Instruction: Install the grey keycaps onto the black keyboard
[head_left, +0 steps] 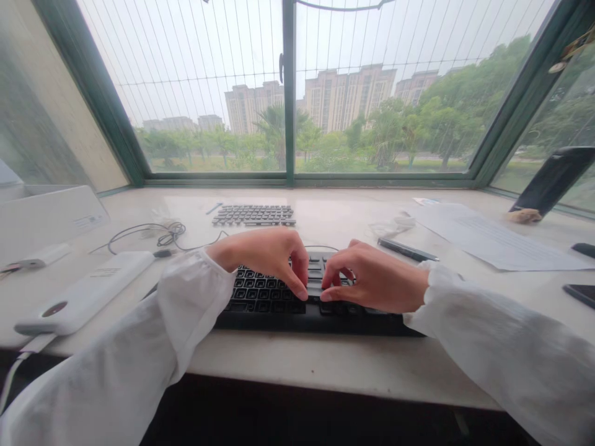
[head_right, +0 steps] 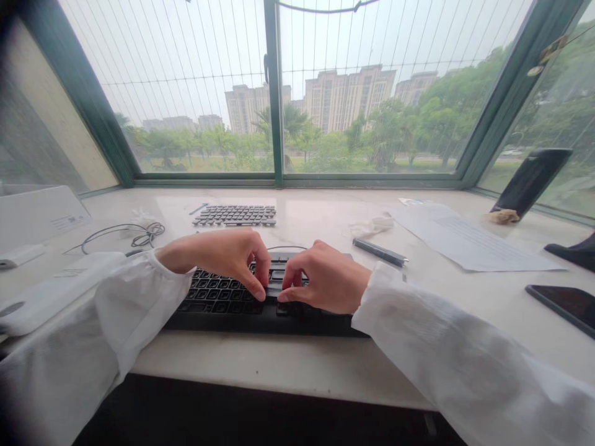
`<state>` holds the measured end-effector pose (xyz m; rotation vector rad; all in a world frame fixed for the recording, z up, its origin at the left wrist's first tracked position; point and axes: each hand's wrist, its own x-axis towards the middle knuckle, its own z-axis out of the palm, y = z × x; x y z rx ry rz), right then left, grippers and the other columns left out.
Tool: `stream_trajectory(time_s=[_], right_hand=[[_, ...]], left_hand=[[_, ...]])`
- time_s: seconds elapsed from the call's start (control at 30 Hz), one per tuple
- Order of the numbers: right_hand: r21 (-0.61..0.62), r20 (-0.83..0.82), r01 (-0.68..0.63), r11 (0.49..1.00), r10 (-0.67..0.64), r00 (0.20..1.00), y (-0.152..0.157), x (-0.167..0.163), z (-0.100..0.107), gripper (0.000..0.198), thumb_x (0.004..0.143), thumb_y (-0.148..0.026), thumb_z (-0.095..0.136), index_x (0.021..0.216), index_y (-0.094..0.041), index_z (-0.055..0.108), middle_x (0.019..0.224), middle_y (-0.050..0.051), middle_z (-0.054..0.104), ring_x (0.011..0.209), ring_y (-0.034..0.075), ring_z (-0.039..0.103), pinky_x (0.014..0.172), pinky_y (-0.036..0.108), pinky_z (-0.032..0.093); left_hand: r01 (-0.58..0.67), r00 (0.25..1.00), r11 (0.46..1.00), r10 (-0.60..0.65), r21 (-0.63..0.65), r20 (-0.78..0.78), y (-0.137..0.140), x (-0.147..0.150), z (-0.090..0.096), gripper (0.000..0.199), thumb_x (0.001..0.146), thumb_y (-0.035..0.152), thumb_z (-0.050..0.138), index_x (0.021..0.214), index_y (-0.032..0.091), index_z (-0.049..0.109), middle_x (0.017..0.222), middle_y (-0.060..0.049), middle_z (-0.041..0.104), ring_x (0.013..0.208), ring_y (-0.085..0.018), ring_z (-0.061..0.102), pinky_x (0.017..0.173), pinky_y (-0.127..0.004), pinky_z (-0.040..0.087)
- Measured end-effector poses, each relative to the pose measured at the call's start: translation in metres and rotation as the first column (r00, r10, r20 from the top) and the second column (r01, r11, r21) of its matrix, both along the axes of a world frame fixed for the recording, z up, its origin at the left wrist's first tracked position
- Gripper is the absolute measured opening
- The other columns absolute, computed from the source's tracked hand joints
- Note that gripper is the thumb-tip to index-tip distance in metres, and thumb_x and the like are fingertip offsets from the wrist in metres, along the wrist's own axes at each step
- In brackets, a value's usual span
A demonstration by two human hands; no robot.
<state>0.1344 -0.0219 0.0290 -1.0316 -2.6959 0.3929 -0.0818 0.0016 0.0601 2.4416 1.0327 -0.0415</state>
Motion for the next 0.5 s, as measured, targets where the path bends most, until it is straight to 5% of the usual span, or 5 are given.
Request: stream_trajectory(time_s=[0.5], right_hand=[[0.046, -0.001, -0.056, 0.997, 0.056, 0.998, -0.0031, -0.0029, 0.0002, 0.017, 0.082, -0.036, 0.068, 0.073, -0.022, 0.071, 0.071, -0.004, 0.072, 0.067, 0.011, 0.061, 0.087, 0.031, 0.033]], left_hand=[[0.017, 1.000, 0.999, -0.017, 0.035, 0.008, -0.0058, 0.0021, -0.0006, 0.023, 0.065, 0.044, 0.076, 0.077, 0.024, 0.078, 0.070, 0.003, 0.072, 0.059, -0.008, 0.058, 0.056, -0.022, 0.037]])
